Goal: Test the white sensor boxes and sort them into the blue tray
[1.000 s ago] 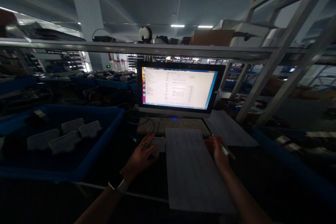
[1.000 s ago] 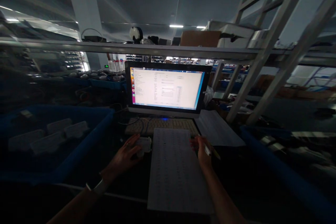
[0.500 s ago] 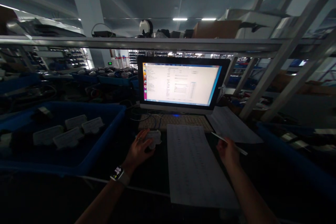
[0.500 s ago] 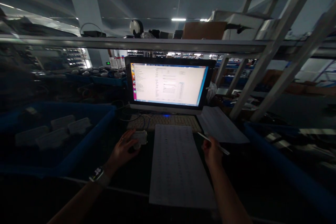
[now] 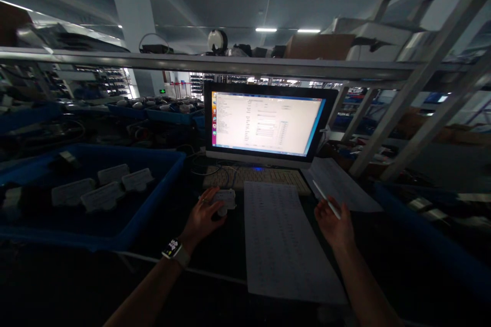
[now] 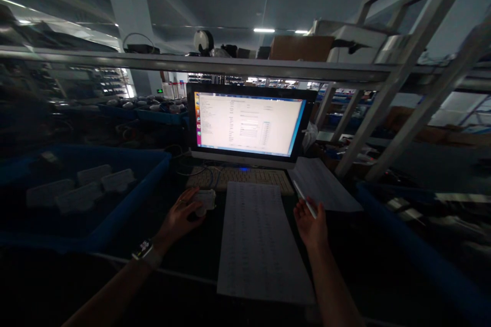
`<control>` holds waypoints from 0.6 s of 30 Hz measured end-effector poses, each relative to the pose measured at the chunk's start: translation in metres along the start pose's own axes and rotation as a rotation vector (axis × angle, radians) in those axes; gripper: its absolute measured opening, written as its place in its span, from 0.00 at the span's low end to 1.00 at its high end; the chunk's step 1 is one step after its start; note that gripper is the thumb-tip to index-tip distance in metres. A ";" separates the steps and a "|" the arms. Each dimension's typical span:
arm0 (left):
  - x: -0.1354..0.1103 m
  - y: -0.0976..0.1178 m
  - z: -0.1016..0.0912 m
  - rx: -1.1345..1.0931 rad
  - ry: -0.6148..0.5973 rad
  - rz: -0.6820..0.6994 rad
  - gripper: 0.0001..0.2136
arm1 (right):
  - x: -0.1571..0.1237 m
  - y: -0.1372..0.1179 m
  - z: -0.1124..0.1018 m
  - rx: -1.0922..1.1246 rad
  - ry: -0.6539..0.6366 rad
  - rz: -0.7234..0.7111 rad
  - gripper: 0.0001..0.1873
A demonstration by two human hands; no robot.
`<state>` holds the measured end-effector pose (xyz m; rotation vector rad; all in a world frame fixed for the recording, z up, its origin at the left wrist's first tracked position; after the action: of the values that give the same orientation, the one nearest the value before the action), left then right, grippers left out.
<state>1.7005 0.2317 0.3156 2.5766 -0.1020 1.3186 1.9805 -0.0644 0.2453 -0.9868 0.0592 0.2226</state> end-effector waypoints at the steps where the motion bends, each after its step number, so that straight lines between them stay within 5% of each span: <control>1: 0.000 0.000 0.000 0.006 0.003 0.006 0.14 | 0.000 0.001 0.000 0.026 0.002 0.014 0.16; 7: 0.000 0.000 0.000 0.012 0.003 -0.001 0.14 | -0.008 -0.006 0.009 0.069 -0.020 -0.006 0.27; 18: 0.000 0.000 -0.001 0.002 0.001 -0.002 0.15 | -0.021 -0.009 0.028 -0.015 -0.116 -0.024 0.32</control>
<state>1.6995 0.2322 0.3163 2.5770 -0.0979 1.3194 1.9604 -0.0494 0.2711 -0.9872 -0.0604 0.2578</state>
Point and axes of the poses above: each hand's wrist, its own x-axis towards the middle knuckle, its own z-axis out of the palm, y = z × x, the point moved 8 cm from there along x, towards the middle knuckle, and after that the axes turned 7 degrees about -x, right-handed, at the moved point
